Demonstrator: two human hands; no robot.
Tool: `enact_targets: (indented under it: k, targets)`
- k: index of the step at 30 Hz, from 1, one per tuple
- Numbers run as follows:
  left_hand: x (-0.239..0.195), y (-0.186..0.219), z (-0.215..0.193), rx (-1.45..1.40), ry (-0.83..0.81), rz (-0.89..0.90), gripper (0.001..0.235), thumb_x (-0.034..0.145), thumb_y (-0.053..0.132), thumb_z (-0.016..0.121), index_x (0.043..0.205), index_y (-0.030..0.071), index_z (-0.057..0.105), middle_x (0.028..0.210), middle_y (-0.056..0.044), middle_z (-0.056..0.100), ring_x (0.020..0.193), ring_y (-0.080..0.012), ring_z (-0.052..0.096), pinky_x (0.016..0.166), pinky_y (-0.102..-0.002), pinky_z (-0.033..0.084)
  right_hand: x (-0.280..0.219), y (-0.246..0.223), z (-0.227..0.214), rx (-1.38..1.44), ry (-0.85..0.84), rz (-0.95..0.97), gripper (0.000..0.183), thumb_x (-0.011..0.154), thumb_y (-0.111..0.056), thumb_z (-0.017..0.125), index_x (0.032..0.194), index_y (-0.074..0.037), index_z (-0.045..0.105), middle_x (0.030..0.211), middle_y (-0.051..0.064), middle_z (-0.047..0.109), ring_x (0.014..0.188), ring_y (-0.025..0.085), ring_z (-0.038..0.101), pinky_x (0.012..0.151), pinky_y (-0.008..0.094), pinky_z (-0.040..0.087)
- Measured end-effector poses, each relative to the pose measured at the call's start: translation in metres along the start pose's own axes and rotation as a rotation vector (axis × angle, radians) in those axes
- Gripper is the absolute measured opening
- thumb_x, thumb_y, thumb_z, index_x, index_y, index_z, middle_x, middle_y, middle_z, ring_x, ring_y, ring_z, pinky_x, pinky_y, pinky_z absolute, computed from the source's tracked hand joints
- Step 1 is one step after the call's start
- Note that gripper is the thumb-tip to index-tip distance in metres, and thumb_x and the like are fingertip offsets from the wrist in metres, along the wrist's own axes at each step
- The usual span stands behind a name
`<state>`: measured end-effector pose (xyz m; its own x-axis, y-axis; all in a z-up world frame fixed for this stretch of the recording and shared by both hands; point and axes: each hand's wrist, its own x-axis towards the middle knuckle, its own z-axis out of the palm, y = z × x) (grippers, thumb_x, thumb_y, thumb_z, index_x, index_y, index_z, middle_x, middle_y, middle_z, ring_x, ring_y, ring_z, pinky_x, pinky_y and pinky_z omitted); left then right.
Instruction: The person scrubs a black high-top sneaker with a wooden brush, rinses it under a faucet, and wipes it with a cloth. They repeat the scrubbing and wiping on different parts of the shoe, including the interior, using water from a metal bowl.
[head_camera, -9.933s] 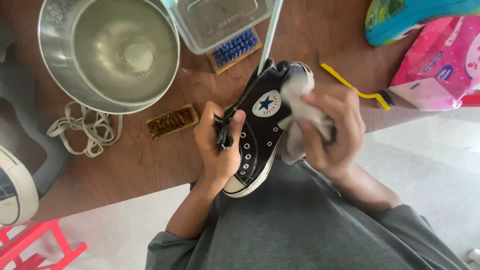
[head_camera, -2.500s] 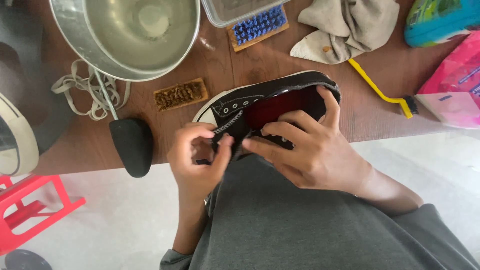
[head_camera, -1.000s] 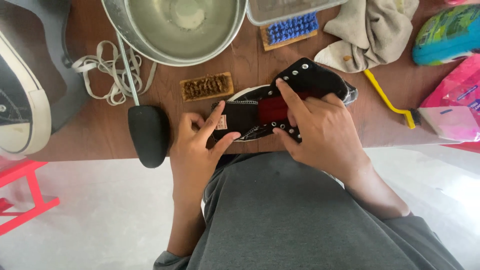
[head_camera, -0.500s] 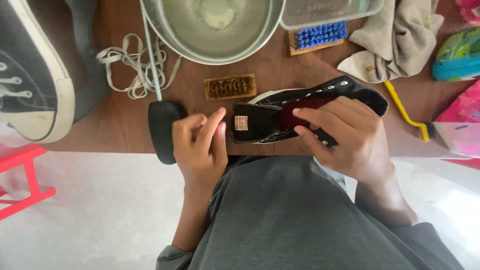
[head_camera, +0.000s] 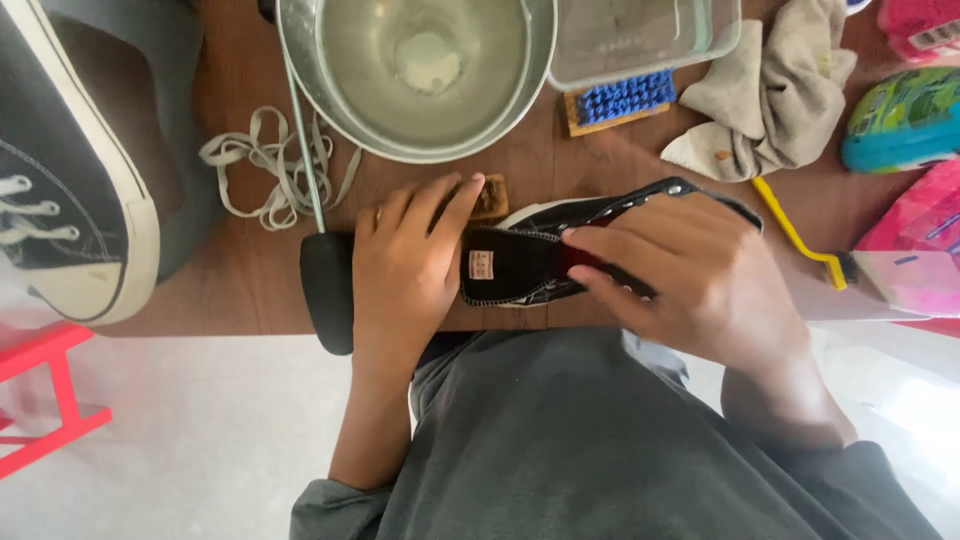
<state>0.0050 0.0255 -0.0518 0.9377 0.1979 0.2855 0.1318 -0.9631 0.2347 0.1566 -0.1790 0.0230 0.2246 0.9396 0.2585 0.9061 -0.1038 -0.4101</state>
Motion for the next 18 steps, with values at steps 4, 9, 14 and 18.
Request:
enact_targets:
  k: [4,9,14,18]
  targets:
    - [0.004,-0.005,0.0,-0.093,0.08,0.025,0.03,0.1,-0.002,0.067,0.127,0.01,0.071,0.106,-0.001,0.074,0.085,-0.0226,0.063,0.07,-0.037,0.05,-0.001,0.008,-0.012,0.013,0.05,0.082,0.01,0.099,-0.01,0.078,0.107,-0.005,0.076,0.083,0.007,0.068,0.072,0.021,0.062,0.065,0.035,0.05]
    - [0.001,-0.003,-0.02,-0.189,0.139,0.081,0.024,0.098,-0.004,0.075,0.121,0.003,0.071,0.105,-0.008,0.075,0.085,-0.0263,0.063,0.07,-0.036,0.056,0.005,0.032,-0.024,0.054,0.029,0.05,0.018,0.096,-0.006,0.083,0.111,0.001,0.075,0.077,0.01,0.068,0.066,0.02,0.059,0.061,0.033,0.05]
    - [-0.007,0.005,-0.047,-0.399,0.306,0.121,0.022,0.092,-0.009,0.081,0.111,-0.005,0.071,0.106,-0.017,0.072,0.092,-0.0322,0.072,0.081,-0.041,0.064,0.038,0.062,-0.037,0.192,-0.038,0.016,0.018,0.097,-0.003,0.075,0.112,0.006,0.075,0.08,0.014,0.072,0.067,0.018,0.066,0.056,0.024,0.055]
    - [-0.008,0.014,-0.021,-0.546,0.587,0.0,0.024,0.1,0.009,0.067,0.121,0.0,0.058,0.103,-0.023,0.07,0.089,-0.0379,0.076,0.075,-0.046,0.068,0.08,0.057,-0.047,0.356,-0.177,-0.094,0.046,0.091,-0.023,0.075,0.125,0.005,0.063,0.114,0.019,0.064,0.1,0.03,0.065,0.082,0.038,0.057]
